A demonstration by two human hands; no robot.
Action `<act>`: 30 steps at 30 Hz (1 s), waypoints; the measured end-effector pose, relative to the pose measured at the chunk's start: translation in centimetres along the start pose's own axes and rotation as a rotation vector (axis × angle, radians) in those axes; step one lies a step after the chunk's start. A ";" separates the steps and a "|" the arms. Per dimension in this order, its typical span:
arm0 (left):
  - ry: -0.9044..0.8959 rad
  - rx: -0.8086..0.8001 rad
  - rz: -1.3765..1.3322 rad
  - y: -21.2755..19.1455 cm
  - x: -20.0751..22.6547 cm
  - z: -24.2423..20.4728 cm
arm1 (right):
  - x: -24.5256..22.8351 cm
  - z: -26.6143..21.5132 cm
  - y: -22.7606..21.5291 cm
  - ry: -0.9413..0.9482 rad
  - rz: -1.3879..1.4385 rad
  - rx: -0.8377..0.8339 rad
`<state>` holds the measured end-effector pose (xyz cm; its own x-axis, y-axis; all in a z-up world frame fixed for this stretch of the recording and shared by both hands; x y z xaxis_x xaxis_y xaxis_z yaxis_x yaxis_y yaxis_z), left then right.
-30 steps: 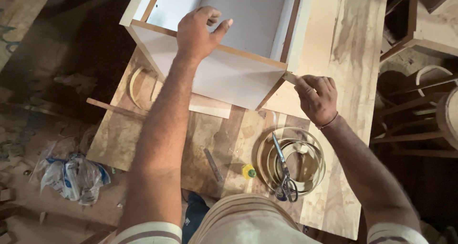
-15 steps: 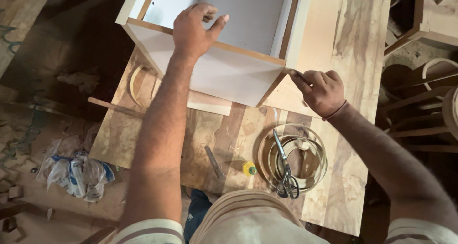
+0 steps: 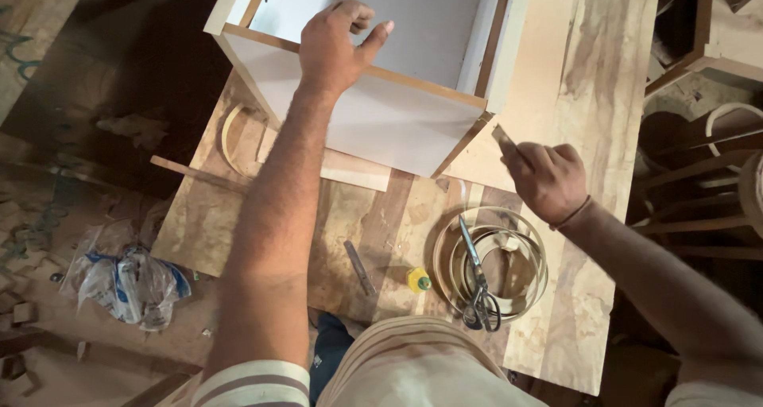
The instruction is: The person applies edge banding to a white wooden drawer. They use a glue bottle to apply adhesive to the edge banding and then press it onto the drawer edges. The person smooths the banding along the edges to ensure it adheres properly.
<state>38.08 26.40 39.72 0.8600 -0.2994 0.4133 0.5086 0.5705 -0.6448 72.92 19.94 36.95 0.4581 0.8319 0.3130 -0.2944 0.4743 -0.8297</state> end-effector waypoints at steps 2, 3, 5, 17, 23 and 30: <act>0.003 0.004 0.001 0.0 0.0 0.0 | -0.2 -0.3 -0.2 -0.022 0.039 0.020; 0.005 0.004 0.001 0.0 0.1 -0.1 | -0.3 -0.4 -0.2 -0.031 0.046 0.028; 0.016 0.002 -0.006 -0.1 0.1 -0.2 | -0.2 -0.1 0.1 -0.042 0.054 0.043; 0.036 0.005 0.020 0.2 0.1 0.1 | 2.1 1.1 1.8 -0.103 0.032 0.014; 0.026 0.021 -0.002 0.0 0.2 0.0 | 2.6 1.1 2.5 -0.068 -0.056 -0.009; 0.035 0.043 -0.002 -0.1 0.2 -0.1 | 2.2 0.6 3.1 0.032 -0.058 -0.042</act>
<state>38.16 26.18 39.83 0.8604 -0.3262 0.3915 0.5083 0.6024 -0.6154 72.56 23.40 35.36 0.5001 0.7936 0.3465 -0.2317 0.5082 -0.8295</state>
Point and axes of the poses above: each hand's wrist, its own z-axis towards the middle knuckle, its own y-axis out of the palm, x = y × z, the point moved 7 cm from there along z, towards the middle knuckle, and after that the axes turned 9 degrees about -x, right-handed, at the moved point
